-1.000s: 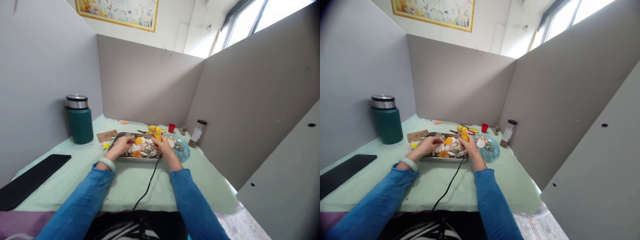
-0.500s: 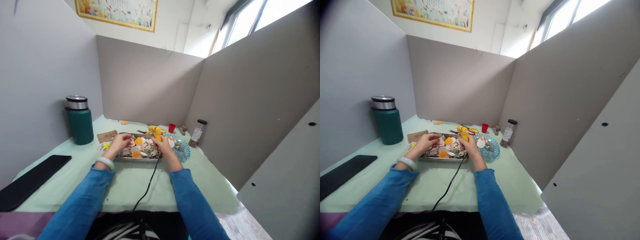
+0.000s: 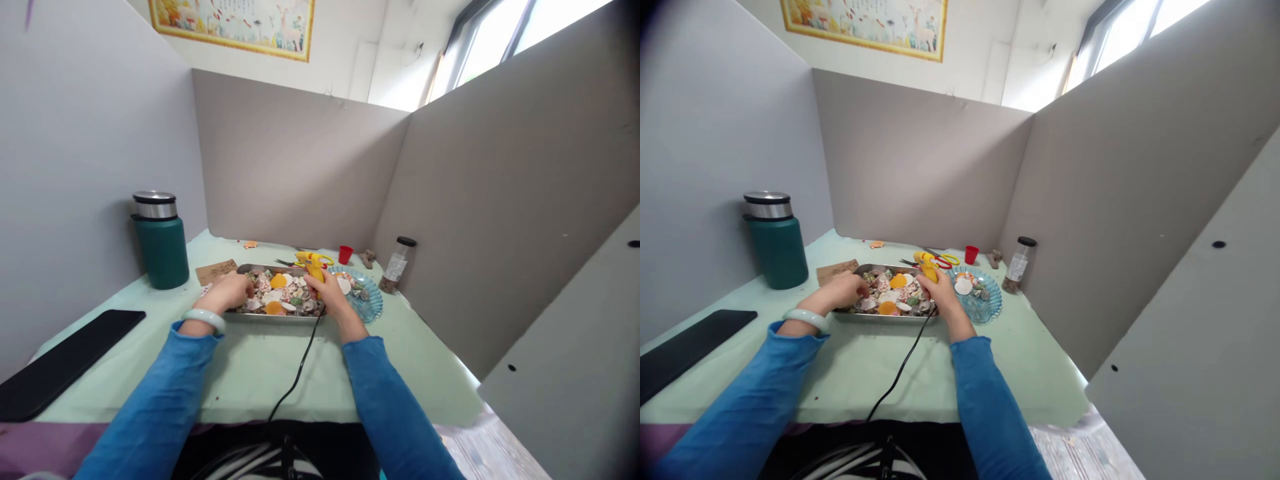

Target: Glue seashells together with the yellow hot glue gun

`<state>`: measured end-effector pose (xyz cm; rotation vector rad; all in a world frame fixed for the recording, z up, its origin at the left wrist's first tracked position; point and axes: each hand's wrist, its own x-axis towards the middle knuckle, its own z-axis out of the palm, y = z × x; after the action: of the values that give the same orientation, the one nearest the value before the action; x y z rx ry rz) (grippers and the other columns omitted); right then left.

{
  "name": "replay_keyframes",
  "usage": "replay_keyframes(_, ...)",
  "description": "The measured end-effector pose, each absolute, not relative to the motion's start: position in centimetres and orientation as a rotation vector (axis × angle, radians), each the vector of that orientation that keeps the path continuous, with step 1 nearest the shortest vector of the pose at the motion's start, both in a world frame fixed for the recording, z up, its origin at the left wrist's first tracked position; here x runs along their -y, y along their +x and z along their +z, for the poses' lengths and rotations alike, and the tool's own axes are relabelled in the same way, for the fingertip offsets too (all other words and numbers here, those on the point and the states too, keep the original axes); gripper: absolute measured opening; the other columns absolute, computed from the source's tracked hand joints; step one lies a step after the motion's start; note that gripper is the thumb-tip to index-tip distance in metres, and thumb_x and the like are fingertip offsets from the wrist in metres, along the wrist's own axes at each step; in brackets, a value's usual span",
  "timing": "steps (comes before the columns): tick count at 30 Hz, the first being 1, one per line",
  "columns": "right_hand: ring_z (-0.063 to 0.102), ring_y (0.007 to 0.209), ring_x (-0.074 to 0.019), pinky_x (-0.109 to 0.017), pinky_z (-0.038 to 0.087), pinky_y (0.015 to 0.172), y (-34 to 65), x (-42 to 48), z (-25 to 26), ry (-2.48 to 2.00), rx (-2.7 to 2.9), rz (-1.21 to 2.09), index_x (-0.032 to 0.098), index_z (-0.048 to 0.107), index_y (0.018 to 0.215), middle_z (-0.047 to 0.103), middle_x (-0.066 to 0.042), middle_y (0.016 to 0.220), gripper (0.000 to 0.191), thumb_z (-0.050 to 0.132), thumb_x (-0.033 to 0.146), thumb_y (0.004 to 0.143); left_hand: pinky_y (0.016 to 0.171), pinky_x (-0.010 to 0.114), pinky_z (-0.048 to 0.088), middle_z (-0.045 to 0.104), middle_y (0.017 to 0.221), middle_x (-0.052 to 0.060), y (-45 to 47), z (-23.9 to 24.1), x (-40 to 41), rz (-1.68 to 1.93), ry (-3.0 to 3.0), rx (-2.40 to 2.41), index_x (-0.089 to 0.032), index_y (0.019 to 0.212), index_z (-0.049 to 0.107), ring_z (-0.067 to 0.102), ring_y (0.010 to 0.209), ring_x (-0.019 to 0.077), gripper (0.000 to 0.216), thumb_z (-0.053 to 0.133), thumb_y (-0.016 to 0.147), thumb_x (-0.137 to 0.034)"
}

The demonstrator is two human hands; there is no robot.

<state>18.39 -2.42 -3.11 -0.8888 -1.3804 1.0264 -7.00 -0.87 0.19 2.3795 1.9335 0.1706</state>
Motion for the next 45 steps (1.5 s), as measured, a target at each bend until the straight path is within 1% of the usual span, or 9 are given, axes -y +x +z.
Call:
replay_keyframes(6,0.037,0.048,-0.0095,-0.024,0.03,0.046,18.4,2.4,-3.2,-0.899,1.381,1.032,0.02,0.059,0.085,0.045,0.007,0.057,0.028,0.071,0.042,0.073,0.094,0.044,0.044,0.071,0.097,0.019,-5.7,1.1,2.3,0.103,2.362,-1.988,-0.02,0.07,0.076,0.062,0.107,0.0374,0.018,0.068,0.058,-0.009)
replay_keyframes(10,0.038,0.049,-0.0096,-0.024,0.03,0.047,18.4,2.5,-3.2,-0.9,1.384,1.02,0.021,0.055,0.077,0.045,0.006,0.056,0.027,0.071,0.042,0.074,0.094,0.044,0.043,0.074,0.092,0.019,-5.4,0.8,2.2,0.119,2.426,-2.026,-0.018,0.071,0.074,0.064,0.103,0.0348,0.014,0.063,0.065,-0.013)
replay_keyframes(13,0.038,0.048,-0.0095,-0.024,0.029,0.046,18.4,2.4,-3.3,-0.902,1.392,1.026,0.021,0.051,0.072,0.044,0.006,0.056,0.03,0.071,0.043,0.074,0.086,0.039,0.045,0.075,0.09,0.015,-5.7,0.3,1.7,0.348,2.393,-1.984,-0.02,0.073,0.074,0.066,0.093,0.0309,0.015,0.059,0.071,-0.02)
replay_keyframes(19,0.039,0.048,-0.0091,-0.024,0.03,0.047,18.4,2.7,-3.1,-0.855,1.364,1.074,0.021,0.054,0.079,0.047,0.005,0.059,0.03,0.072,0.045,0.074,0.066,0.029,0.048,0.068,0.07,0.004,-5.0,-0.4,1.6,0.913,1.948,-1.423,-0.018,0.072,0.064,0.062,0.067,0.019,0.018,0.063,0.073,-0.036)
replay_keyframes(21,0.04,0.049,-0.0088,-0.024,0.03,0.047,18.2,3.1,-2.8,-0.819,1.366,1.095,0.02,0.054,0.08,0.048,0.005,0.06,0.031,0.072,0.045,0.074,0.066,0.029,0.05,0.065,0.071,0.002,-4.3,-0.3,2.0,1.006,1.665,-1.147,-0.017,0.075,0.062,0.06,0.064,0.0156,0.023,0.07,0.069,-0.038)
replay_keyframes(27,0.039,0.049,-0.0088,-0.023,0.031,0.047,17.8,3.5,-2.5,-0.795,1.437,1.092,0.019,0.059,0.093,0.048,0.006,0.059,0.036,0.072,0.047,0.074,0.072,0.031,0.054,0.065,0.077,0.003,-2.7,-0.1,3.2,1.029,1.21,-0.834,-0.014,0.077,0.061,0.062,0.065,0.0126,0.032,0.085,0.057,-0.023)
replay_keyframes(29,0.04,0.049,-0.0086,-0.023,0.032,0.046,17.7,3.4,-2.7,-0.81,1.451,1.08,0.018,0.059,0.095,0.05,0.006,0.06,0.038,0.072,0.047,0.073,0.073,0.031,0.054,0.065,0.076,0.003,-2.5,-0.2,3.2,1.037,1.219,-0.858,-0.014,0.078,0.062,0.062,0.065,0.0126,0.032,0.085,0.057,-0.023)
replay_keyframes(35,0.041,0.046,-0.0089,-0.023,0.032,0.043,16.9,3.4,-2.9,-0.902,1.434,1.08,0.019,0.06,0.097,0.051,0.006,0.059,0.04,0.077,0.04,0.067,0.07,0.032,0.053,0.063,0.067,0.0,-1.4,-1.2,3.0,1.018,1.442,-0.953,-0.015,0.077,0.063,0.06,0.062,0.0133,0.033,0.081,0.059,-0.036)
replay_keyframes(45,0.053,0.051,-0.0125,-0.026,0.046,0.046,16.8,3.2,-3.1,-0.893,1.395,1.113,0.021,0.059,0.097,0.059,0.003,0.068,0.041,0.078,0.034,0.064,0.067,0.03,0.049,0.064,0.065,0.001,-0.5,-1.8,3.0,1.027,1.718,-1.016,-0.016,0.075,0.064,0.06,0.062,0.0155,0.016,0.065,0.069,-0.031)
